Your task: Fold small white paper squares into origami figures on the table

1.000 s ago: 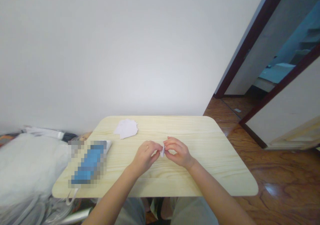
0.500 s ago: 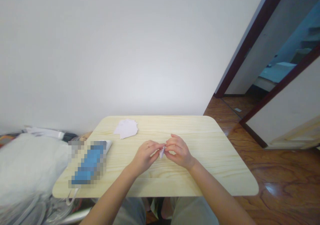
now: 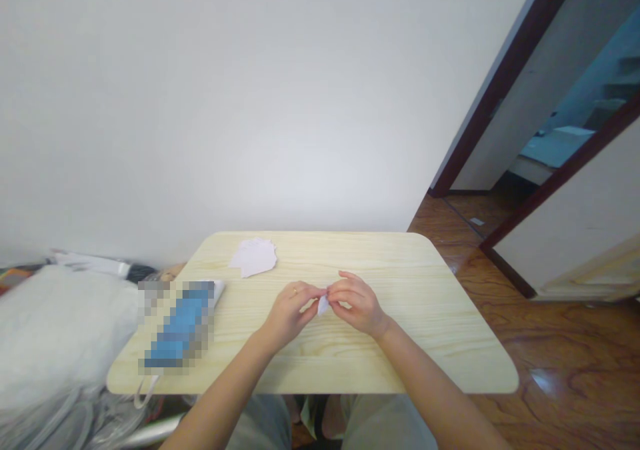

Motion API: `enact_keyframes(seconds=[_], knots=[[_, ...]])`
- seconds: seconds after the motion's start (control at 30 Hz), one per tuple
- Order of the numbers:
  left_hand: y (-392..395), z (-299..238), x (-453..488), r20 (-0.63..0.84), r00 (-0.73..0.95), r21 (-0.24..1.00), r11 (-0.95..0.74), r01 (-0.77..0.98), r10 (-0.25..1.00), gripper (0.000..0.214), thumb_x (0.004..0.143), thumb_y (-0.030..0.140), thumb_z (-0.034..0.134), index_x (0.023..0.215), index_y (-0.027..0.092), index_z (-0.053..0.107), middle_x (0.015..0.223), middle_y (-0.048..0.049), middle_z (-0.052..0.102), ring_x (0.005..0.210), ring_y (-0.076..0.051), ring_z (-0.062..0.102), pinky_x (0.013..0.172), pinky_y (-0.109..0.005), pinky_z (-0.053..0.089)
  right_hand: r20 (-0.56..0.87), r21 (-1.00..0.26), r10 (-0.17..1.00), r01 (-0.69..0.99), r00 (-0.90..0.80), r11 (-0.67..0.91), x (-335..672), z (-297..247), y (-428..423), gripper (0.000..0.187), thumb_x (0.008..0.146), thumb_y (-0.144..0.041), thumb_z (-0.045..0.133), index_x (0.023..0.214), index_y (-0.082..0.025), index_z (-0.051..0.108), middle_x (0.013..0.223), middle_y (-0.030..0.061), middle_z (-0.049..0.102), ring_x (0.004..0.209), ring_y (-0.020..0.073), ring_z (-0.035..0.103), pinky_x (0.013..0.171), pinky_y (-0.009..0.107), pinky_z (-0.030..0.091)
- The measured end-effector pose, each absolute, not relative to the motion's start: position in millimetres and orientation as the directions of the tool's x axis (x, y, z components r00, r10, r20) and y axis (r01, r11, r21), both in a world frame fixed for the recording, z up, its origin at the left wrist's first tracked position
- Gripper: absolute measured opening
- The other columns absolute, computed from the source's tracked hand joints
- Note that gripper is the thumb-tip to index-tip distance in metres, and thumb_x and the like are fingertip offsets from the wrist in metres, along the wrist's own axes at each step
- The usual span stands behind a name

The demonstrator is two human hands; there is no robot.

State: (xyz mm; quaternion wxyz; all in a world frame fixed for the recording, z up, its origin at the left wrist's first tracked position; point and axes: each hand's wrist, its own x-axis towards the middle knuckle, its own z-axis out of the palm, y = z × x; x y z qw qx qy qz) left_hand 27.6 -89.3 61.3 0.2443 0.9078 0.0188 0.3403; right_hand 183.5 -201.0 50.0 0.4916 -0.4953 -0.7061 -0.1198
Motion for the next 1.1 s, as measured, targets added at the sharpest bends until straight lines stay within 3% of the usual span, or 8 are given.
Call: enact_keyframes(seconds=[0.13, 0.3, 0.5, 1.1], knots=[[-91.5, 59.7, 26.6, 0.615, 0.748, 0.495, -0.861, -0.119, 0.25, 0.033, 0.078, 0.015, 0.053, 0.11, 0.022, 0.053, 0.082, -0.0038, 0.064, 0.077, -0.014, 0.058, 0.071, -0.029, 0.047, 0.818, -0.321, 0.575, 0.816, -0.018, 0.481, 182.6, 50.7, -201.0, 0.018, 0.072, -0.01, 0.059, 0.085, -0.022, 0.058, 0.081, 0.0012, 0.065, 0.079, 0.0112, 0.061, 0.09, 0.037, 0.045], [-91.6, 57.0, 25.7, 0.649, 0.718, 0.507, -0.846, -0.163, 0.251, 0.025, 0.077, 0.014, 0.055, 0.101, 0.022, 0.059, 0.085, -0.0045, 0.064, 0.08, -0.014, 0.058, 0.071, -0.028, 0.048, 0.822, -0.319, 0.569, 0.804, -0.029, 0.502, 182.3, 49.4, -200.8, 0.019, 0.073, -0.01, 0.059, 0.087, -0.022, 0.058, 0.083, 0.0019, 0.065, 0.081, 0.0116, 0.061, 0.089, 0.037, 0.046], [-90.5, 59.3, 27.1, 0.67, 0.714, 0.476, -0.856, -0.2, 0.205, 0.028, 0.078, 0.012, 0.054, 0.103, 0.024, 0.059, 0.101, -0.0067, 0.062, 0.094, -0.016, 0.057, 0.075, -0.03, 0.048, 0.832, -0.345, 0.555, 0.787, 0.004, 0.512, 179.7, 48.5, -201.8, 0.017, 0.072, -0.011, 0.061, 0.084, -0.022, 0.058, 0.091, 0.004, 0.063, 0.091, 0.0143, 0.059, 0.087, 0.035, 0.048], [-90.5, 61.6, 26.6, 0.698, 0.687, 0.443, -0.876, -0.191, 0.203, 0.018, 0.075, 0.017, 0.06, 0.093, 0.02, 0.058, 0.086, -0.0051, 0.066, 0.083, -0.014, 0.06, 0.073, -0.029, 0.05, 0.813, -0.342, 0.582, 0.804, -0.006, 0.486, 177.9, 49.7, -201.7, 0.015, 0.072, -0.014, 0.06, 0.082, -0.022, 0.055, 0.088, 0.0022, 0.066, 0.085, 0.0126, 0.061, 0.086, 0.034, 0.047]])
